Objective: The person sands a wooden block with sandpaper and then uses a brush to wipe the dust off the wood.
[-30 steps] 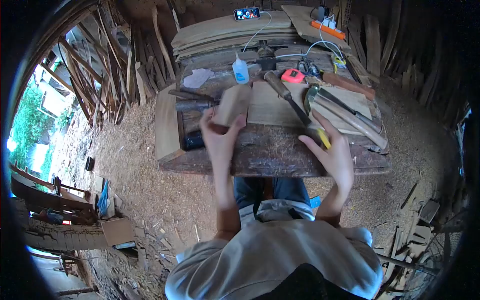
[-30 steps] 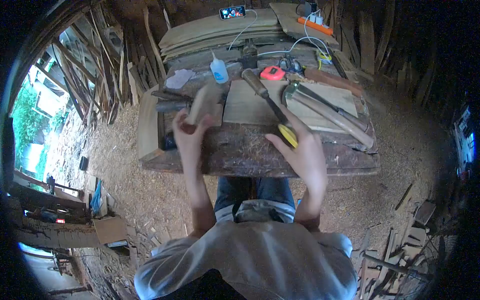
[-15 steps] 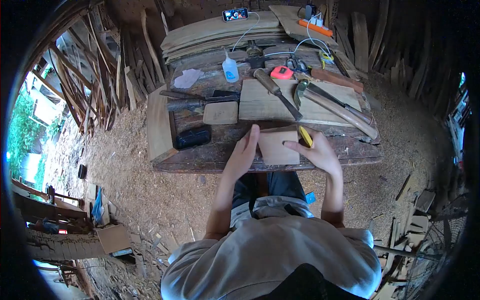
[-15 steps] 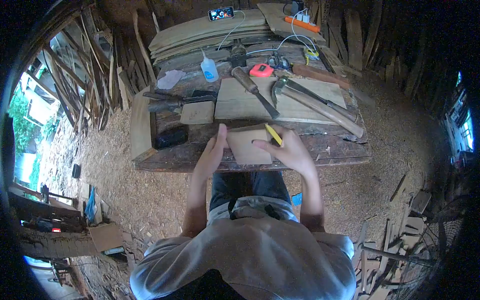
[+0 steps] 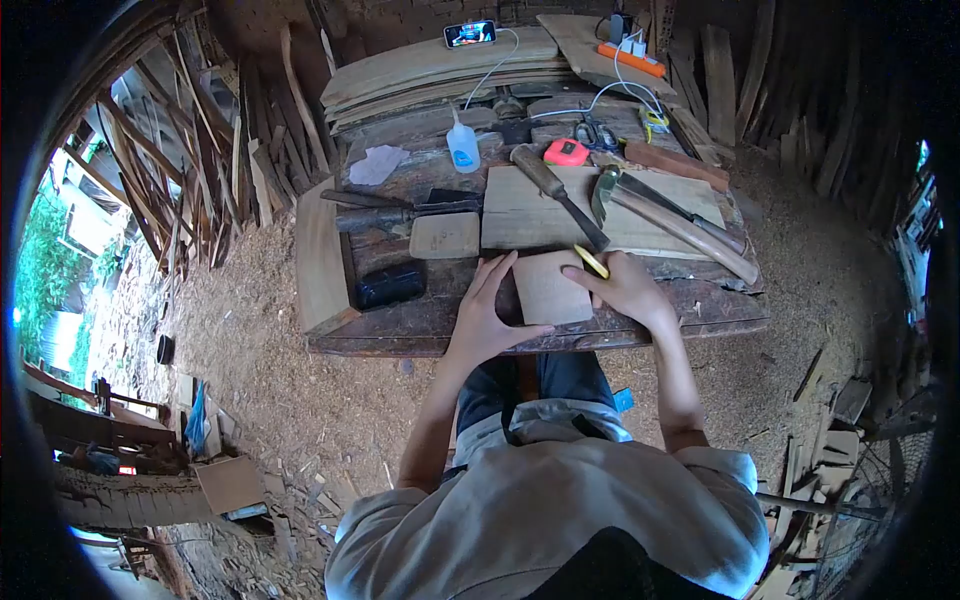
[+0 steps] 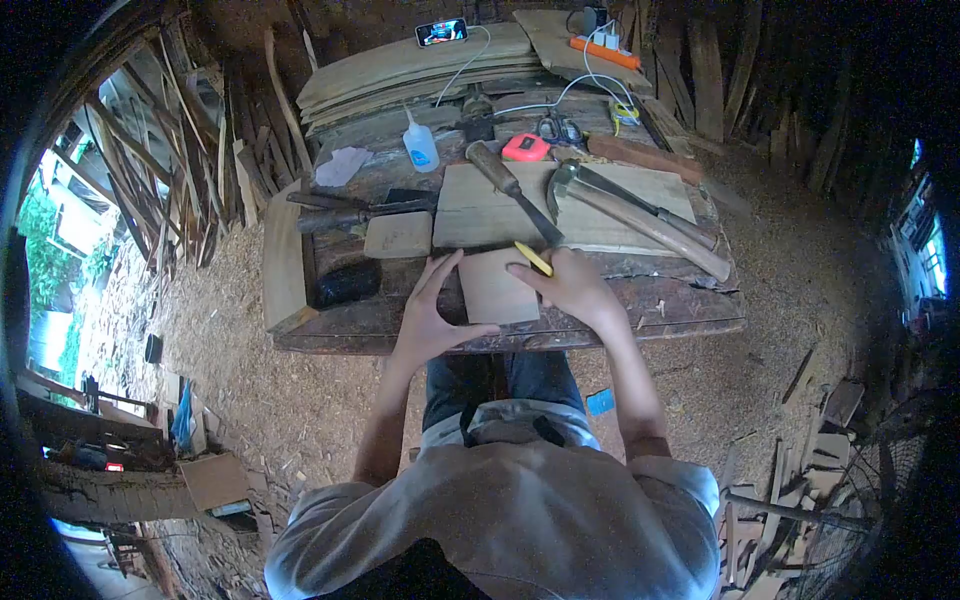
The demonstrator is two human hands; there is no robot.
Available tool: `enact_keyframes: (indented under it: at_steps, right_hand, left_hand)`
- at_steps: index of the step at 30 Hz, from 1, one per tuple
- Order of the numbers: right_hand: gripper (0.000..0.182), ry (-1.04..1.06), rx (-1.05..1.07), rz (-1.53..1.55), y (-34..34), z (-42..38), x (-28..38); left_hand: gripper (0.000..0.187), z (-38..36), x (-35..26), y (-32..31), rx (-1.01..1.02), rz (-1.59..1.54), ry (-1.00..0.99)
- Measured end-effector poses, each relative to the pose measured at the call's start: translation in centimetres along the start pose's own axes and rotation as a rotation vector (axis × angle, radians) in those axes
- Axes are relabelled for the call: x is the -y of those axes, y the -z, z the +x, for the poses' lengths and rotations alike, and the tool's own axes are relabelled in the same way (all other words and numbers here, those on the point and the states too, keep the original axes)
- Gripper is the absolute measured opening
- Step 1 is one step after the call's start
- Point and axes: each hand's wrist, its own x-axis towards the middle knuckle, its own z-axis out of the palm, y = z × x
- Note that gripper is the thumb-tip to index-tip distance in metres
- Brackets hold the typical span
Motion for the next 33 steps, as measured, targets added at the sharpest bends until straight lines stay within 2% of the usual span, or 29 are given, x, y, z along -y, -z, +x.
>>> enact_keyframes:
  at_steps: [1,4,5,7,9,11,13,16,20,23,25,26,27,29,31,33]
  right_hand:
    - [0.057,-0.001,-0.001,-0.003,0.2,0.2,-0.7]
    - [0.047,0.034,-0.282,-0.207,1.7,-0.3,-0.2]
    - [0.047,0.031,-0.28,-0.207,2.0,0.2,-0.7]
    - [0.04,0.176,-0.613,-0.326,3.0,1.1,-1.7]
    - [0.034,0.145,-0.635,-0.326,3.5,1.4,-2.5]
    - [0.03,0.281,-0.691,-0.237,3.4,1.9,-3.8]
    - [0.027,0.29,-0.653,-0.241,3.5,1.6,-3.7]
    - [0.038,0.487,-0.683,-0.327,2.6,2.3,-5.5]
    - [0.04,0.567,-0.672,-0.422,2.5,2.5,-5.4]
    - [0.043,0.46,-0.67,-0.484,2.8,2.6,-5.0]
    - [0.044,0.258,-0.783,-0.286,2.9,3.1,-5.2]
    - [0.042,0.225,-0.801,-0.253,3.0,3.0,-5.3]
    - [0.042,0.221,-0.795,-0.25,2.9,3.1,-5.4]
    - [0.043,0.161,-0.623,-0.177,2.8,2.9,-5.9]
    - [0.042,0.176,-0.599,-0.214,3.1,2.9,-6.3]
    - [0.036,0.211,-0.58,-0.082,3.7,3.0,-6.0]
  left_hand:
    - [0.105,-0.1,0.0,0.0,0.019,-0.004,0.046]
    - [0.104,0.0,0.3,0.0,0.018,-0.056,0.07]
    - [0.104,0.0,0.2,0.1,0.022,-0.109,0.104]
    - [0.105,0.1,0.4,0.1,0.033,-0.13,0.098]
    - [0.105,0.2,0.4,0.2,0.037,-0.151,0.093]
    - [0.106,0.1,0.2,0.4,0.071,-0.135,0.14]
    - [0.107,0.0,0.4,0.3,0.068,-0.125,0.137]
    - [0.109,0.0,0.4,0.3,0.072,-0.12,0.146]
    - [0.111,0.0,0.3,0.3,0.08,-0.121,0.152]
    - [0.111,0.1,0.5,0.4,0.084,-0.155,0.15]
    - [0.111,0.2,0.4,0.3,0.075,-0.174,0.158]
    - [0.11,0.2,0.5,0.3,0.07,-0.193,0.163]
    - [0.11,0.1,0.7,0.3,0.075,-0.192,0.169]
    - [0.11,-0.1,1.1,0.0,0.077,-0.144,0.15]
    - [0.11,-0.1,0.8,0.1,0.086,-0.145,0.154]
    - [0.109,0.3,0.7,0.2,0.085,-0.148,0.156]
